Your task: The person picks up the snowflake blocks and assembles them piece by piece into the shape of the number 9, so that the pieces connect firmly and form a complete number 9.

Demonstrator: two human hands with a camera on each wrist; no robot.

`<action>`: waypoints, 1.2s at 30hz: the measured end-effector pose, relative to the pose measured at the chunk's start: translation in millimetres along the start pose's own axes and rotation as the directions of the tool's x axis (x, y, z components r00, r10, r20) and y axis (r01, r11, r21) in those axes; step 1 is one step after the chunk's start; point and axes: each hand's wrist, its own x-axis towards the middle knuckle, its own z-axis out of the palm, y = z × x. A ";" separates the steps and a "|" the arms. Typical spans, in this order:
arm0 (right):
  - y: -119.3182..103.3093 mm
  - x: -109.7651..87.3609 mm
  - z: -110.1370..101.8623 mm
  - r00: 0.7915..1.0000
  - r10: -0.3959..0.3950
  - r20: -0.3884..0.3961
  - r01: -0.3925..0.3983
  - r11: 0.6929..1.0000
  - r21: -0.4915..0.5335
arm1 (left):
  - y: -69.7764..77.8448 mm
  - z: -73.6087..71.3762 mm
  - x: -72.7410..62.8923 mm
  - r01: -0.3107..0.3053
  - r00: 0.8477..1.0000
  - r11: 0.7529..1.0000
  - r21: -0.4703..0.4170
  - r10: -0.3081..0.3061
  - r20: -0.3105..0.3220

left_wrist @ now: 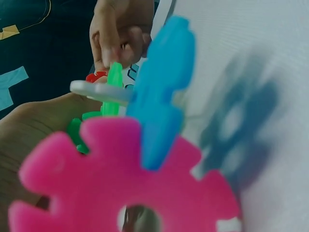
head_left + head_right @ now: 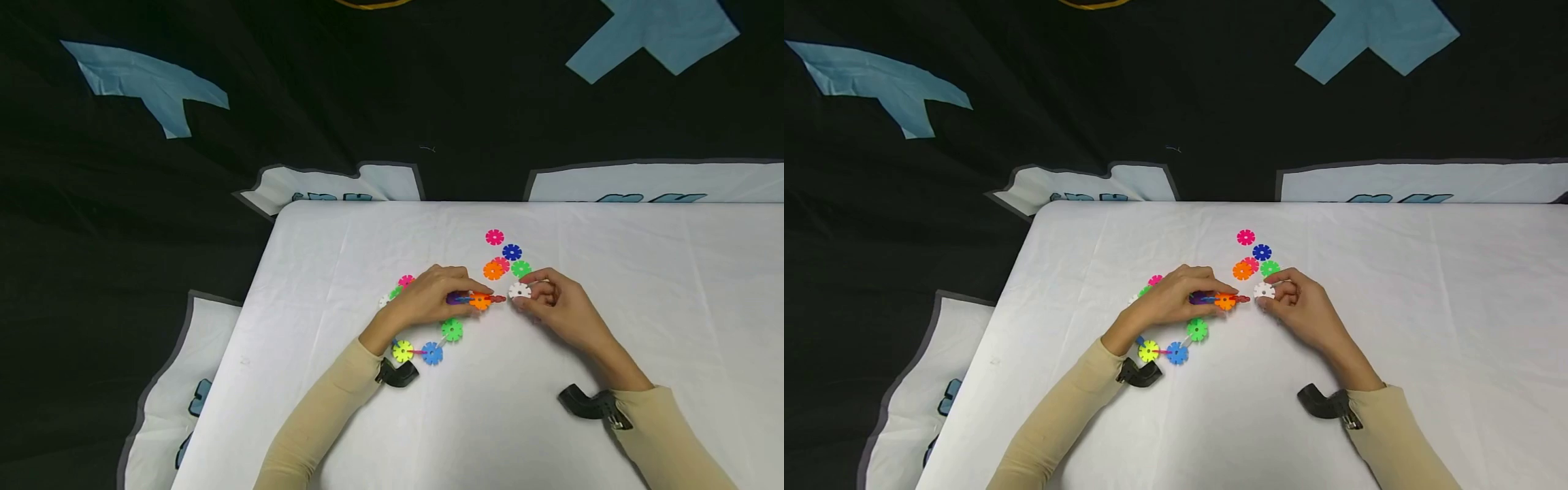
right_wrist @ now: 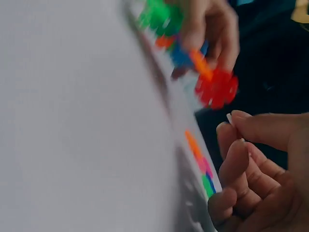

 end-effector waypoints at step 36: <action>1.8 -9.9 19.3 0.997 -0.075 0.017 0.065 0.942 0.329 | 2.8 19.3 3.9 -0.045 0.986 0.986 -0.158 0.019 -0.163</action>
